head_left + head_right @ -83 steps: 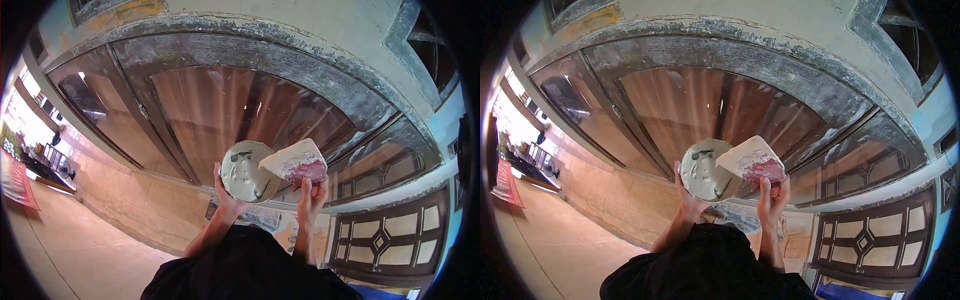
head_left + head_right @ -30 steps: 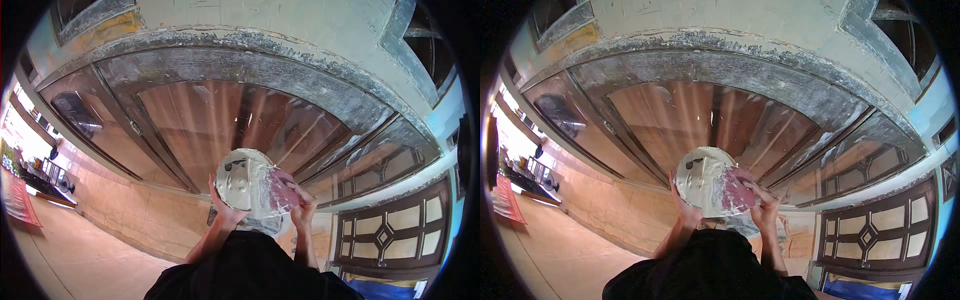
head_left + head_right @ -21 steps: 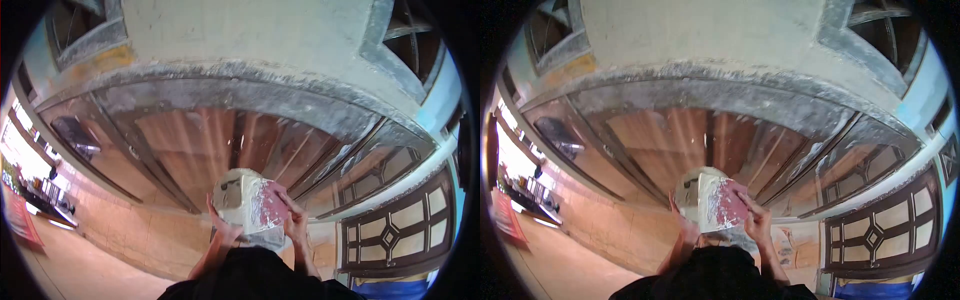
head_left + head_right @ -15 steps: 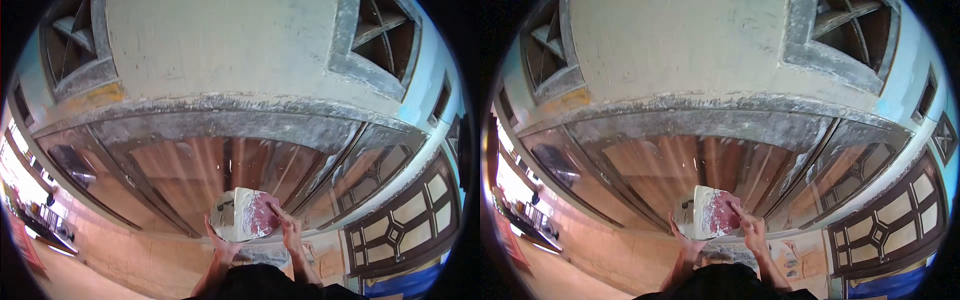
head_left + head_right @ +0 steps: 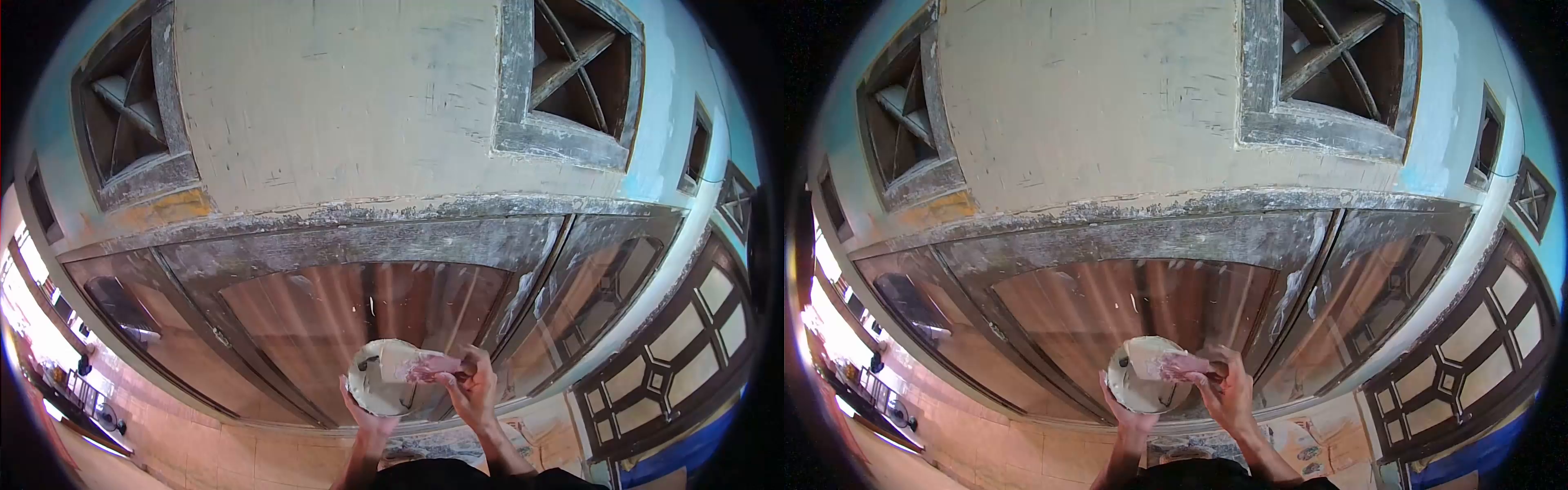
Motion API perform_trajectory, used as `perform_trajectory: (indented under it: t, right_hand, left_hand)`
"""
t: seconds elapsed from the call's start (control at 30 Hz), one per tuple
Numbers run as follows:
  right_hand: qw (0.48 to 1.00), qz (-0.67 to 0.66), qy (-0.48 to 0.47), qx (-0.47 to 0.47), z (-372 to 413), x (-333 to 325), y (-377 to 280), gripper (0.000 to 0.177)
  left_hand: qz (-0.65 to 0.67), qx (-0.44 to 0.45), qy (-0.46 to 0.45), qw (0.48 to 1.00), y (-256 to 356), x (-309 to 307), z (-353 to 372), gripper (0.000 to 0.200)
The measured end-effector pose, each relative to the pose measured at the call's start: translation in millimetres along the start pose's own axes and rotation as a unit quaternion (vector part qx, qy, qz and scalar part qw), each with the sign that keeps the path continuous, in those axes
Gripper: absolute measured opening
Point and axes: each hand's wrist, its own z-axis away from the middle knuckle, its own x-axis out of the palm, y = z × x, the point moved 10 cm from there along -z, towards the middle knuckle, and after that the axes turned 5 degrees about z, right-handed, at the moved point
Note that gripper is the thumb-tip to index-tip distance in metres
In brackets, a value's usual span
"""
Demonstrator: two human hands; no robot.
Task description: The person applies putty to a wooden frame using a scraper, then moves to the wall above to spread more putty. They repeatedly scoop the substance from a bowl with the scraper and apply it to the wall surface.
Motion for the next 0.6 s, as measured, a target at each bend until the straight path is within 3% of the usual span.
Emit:
perform_trajectory:
  t: [0.07, 0.17, 0.27, 0.4, 0.47, 0.6]
  right_hand:
    - [0.977, 0.207, -0.057, -0.017, -2.5, 10.6, -7.4, 0.020]
    - [0.957, 0.270, -0.094, -0.041, -2.7, 12.6, -11.9, 0.017]
    - [0.942, 0.309, -0.044, -0.122, -3.1, 9.8, -39.6, 0.013]
    - [0.928, 0.323, -0.061, -0.173, 2.4, 12.0, -43.6, 0.013]
    - [0.882, 0.409, -0.069, -0.224, 8.9, 16.5, -51.9, 0.013]
    - [0.935, 0.317, -0.029, -0.159, 9.6, 12.0, -42.2, 0.010]
  left_hand:
    - [-0.006, -0.016, -0.002, 1.000, -2.2, 2.3, -2.6, 0.066]
    - [-0.034, -0.005, -0.017, 0.999, 0.6, 3.9, -7.7, 0.066]
    - [-0.041, -0.007, -0.018, 0.999, -1.4, 14.7, -1.9, 0.067]
    - [-0.021, -0.029, -0.035, 0.999, -8.5, 9.6, 0.0, 0.071]
    - [-0.042, -0.015, -0.021, 0.999, -7.7, 10.3, 1.4, 0.069]
    - [-0.037, -0.008, -0.018, 0.999, -4.9, 15.8, 3.9, 0.068]
